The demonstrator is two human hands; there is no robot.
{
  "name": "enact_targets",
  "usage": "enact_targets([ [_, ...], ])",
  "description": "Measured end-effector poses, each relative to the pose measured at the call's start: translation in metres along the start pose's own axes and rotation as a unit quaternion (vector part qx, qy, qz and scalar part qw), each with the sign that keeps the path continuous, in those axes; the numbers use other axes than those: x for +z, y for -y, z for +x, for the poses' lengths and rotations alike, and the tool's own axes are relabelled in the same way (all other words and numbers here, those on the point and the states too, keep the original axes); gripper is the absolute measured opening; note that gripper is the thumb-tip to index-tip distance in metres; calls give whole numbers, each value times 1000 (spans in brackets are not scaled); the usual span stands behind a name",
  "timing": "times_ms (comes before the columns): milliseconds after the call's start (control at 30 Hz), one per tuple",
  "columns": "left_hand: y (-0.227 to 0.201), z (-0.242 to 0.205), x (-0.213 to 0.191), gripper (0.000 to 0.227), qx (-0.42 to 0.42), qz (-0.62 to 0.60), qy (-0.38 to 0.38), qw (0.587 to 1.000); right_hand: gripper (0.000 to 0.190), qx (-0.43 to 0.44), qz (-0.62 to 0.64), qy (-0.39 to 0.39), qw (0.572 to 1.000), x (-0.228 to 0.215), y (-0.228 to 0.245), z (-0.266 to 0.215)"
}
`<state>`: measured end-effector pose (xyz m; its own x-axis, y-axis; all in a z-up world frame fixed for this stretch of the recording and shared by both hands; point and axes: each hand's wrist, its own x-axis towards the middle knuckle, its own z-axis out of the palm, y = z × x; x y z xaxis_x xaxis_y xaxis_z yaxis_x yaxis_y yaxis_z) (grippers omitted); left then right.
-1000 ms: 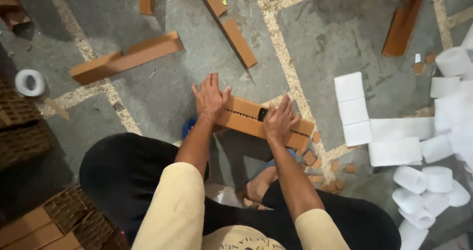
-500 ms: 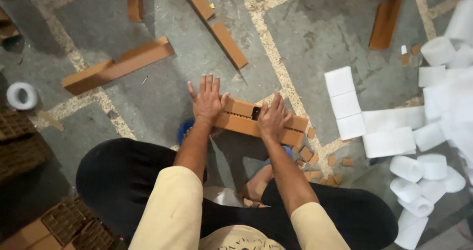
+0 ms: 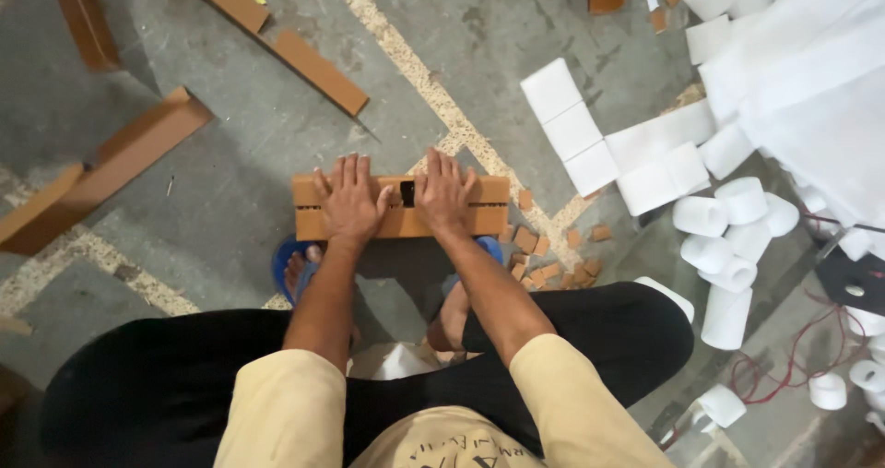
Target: The person sits on the floor and assembles flat cardboard pieces into small rectangular boxes. They fold the flaps, press the edges to secure the shape, and place the finished boxes into a nearby stack.
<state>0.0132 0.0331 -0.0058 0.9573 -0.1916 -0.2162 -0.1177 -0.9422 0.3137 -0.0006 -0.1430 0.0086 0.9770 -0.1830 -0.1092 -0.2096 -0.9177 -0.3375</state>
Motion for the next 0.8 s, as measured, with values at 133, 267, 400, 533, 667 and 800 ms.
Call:
enact_targets([
  [133,11,-11,-3,83,-13,-16,-28,999,55,-143,-3,93,985,-25,-33,-7],
  [267,41,-2,-22,82,-81,-32,-40,995,52,32,-63,-9,997,-40,-79,-6],
  [400,76,-10,-29,77,-215,-63,-45,974,62,192,-73,-143,968,-17,-102,-3],
  [533,81,-15,-17,74,-293,-177,-83,936,59,384,1,-113,916,12,-125,4],
  [667,80,-15,-8,65,-362,-205,-123,901,57,420,71,-180,887,35,-155,9],
  [800,85,7,-10,64,-440,-228,-130,859,63,458,173,-243,837,43,-177,27],
])
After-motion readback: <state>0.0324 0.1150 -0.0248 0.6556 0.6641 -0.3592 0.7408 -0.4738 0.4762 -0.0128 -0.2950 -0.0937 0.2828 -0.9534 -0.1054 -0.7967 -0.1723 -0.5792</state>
